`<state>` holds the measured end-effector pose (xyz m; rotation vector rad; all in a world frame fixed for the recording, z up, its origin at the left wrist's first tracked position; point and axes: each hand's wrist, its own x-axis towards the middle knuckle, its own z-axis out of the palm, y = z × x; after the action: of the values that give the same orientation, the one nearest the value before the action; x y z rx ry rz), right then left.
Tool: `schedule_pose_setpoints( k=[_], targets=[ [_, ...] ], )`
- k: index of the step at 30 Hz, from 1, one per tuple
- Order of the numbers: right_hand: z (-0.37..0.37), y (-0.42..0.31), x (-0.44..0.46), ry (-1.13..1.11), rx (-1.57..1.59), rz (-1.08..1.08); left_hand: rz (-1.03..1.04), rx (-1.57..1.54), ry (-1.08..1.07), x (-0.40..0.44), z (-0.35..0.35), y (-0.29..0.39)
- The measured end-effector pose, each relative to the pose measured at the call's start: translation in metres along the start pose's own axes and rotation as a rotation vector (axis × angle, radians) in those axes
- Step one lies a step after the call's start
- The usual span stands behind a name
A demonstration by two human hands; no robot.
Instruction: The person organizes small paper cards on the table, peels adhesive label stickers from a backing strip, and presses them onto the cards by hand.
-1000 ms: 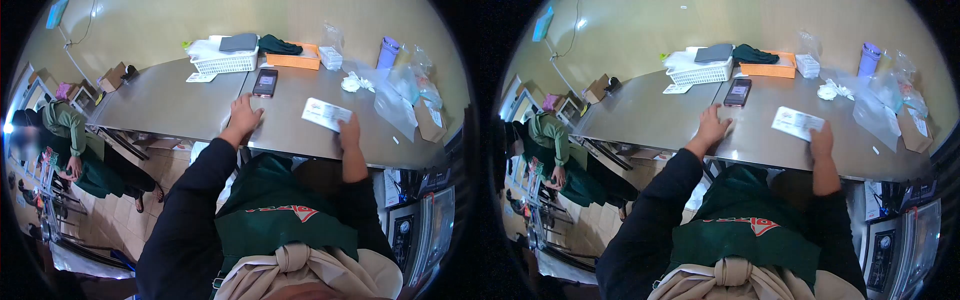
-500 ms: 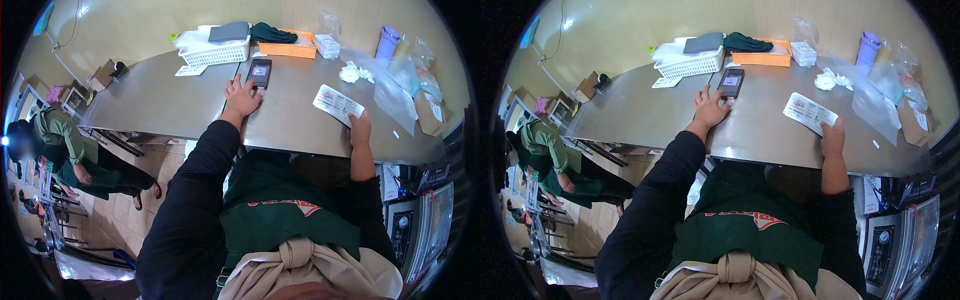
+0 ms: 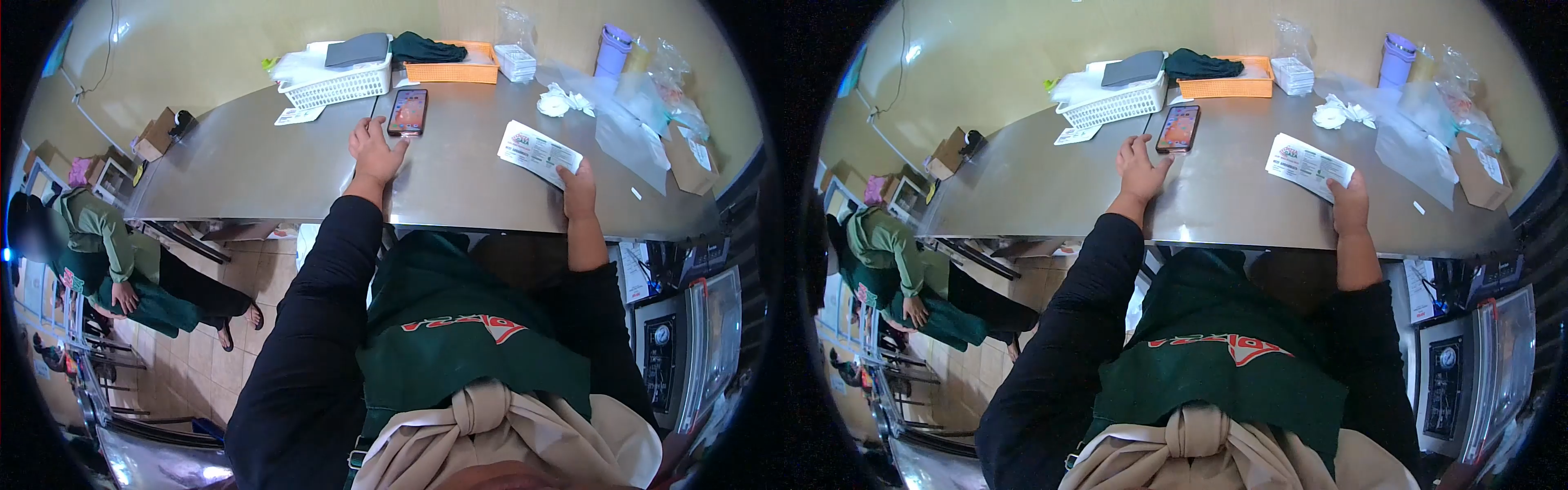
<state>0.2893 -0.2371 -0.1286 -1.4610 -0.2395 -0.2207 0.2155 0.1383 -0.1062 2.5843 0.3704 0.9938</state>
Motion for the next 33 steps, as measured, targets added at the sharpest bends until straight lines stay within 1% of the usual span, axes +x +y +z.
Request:
schedule_pose_setpoints(
  k=[5,7,10,14,17,23,26,30,33],
  targets=[
    [0.001,-0.002,-0.003,-0.020,0.056,-0.017,0.006,-0.047,0.017,0.001,0.003,-0.006],
    [0.000,0.003,-0.002,-0.018,0.023,-0.008,-0.006,-0.053,0.018,0.000,0.000,-0.005],
    [-0.002,0.003,-0.009,-0.040,0.105,0.002,0.003,-0.047,0.032,0.001,0.000,-0.007],
    [-0.010,0.009,-0.009,-0.094,0.061,-0.036,0.029,-0.040,0.054,0.003,0.003,-0.009],
    [-0.008,0.003,-0.012,-0.078,-0.119,-0.028,0.016,-0.044,0.024,0.002,-0.001,-0.006],
    [0.000,-0.011,-0.018,-0.155,-0.077,0.037,0.029,-0.025,-0.002,0.000,-0.005,0.000],
    [-0.001,-0.007,-0.018,-0.152,-0.082,0.004,0.065,-0.025,0.003,0.002,-0.003,0.001],
    [0.001,-0.015,-0.023,-0.111,-0.212,0.009,0.145,-0.054,0.019,0.003,0.000,-0.005],
    [0.001,-0.020,-0.026,-0.114,-0.239,-0.021,0.135,-0.052,0.014,0.002,-0.001,-0.003]
  ],
)
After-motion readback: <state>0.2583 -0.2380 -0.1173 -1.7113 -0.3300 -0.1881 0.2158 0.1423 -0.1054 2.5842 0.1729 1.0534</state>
